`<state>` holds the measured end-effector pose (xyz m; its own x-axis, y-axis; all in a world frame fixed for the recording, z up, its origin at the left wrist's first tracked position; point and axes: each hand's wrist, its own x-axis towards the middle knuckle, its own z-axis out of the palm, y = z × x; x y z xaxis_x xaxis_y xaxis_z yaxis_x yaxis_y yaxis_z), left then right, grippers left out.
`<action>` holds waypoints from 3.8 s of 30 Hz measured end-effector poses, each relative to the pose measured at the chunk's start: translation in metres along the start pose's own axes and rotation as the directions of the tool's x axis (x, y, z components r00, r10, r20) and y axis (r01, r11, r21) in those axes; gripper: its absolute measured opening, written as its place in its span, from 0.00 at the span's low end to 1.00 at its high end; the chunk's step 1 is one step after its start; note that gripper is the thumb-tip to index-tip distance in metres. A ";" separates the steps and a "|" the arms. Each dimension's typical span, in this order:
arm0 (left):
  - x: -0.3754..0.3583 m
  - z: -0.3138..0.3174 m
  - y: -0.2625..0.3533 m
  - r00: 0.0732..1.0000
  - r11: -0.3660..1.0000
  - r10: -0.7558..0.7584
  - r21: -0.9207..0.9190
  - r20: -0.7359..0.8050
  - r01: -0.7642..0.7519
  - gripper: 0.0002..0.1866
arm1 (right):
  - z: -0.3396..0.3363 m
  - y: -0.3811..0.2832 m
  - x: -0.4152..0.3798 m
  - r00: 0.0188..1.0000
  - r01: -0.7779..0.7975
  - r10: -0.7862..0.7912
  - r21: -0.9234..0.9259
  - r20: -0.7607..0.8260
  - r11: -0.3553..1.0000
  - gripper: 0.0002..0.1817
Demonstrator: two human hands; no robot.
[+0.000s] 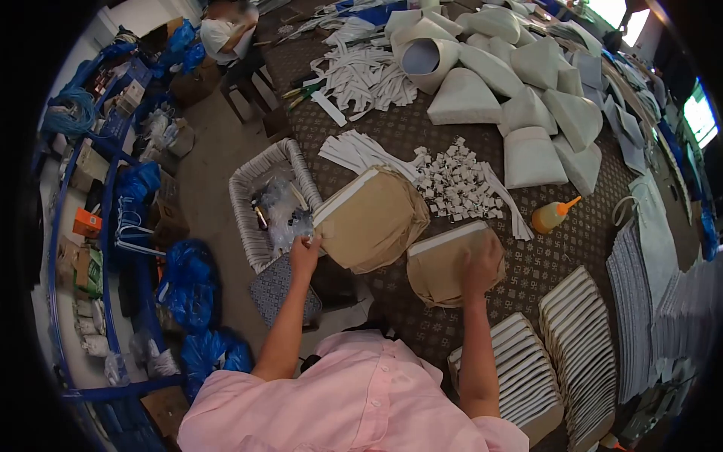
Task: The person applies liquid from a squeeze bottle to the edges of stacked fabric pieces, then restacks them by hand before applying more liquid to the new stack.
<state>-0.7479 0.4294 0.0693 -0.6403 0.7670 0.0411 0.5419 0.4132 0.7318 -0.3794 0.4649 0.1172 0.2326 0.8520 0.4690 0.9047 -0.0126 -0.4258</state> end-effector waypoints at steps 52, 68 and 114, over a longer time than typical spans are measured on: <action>-0.125 0.101 0.108 0.499 0.973 -0.077 -0.044 0.863 0.226 0.21 | -0.007 0.103 -0.006 0.869 -0.464 0.310 0.417 0.385 0.782 0.08; -0.096 0.054 0.084 0.434 0.963 -0.133 0.012 0.891 0.271 0.27 | -0.022 0.094 -0.006 0.947 -0.316 0.320 0.216 0.016 0.924 0.16; -0.171 0.083 0.106 0.482 0.845 0.289 -0.457 0.827 0.278 0.13 | -0.087 0.107 -0.063 0.724 -0.660 0.378 0.739 0.577 0.135 0.16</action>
<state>-0.5358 0.3823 0.0832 0.2981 0.8951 -0.3317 0.0314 0.3381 0.9406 -0.2661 0.3639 0.1093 0.3050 0.9139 -0.2678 -0.2951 -0.1767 -0.9390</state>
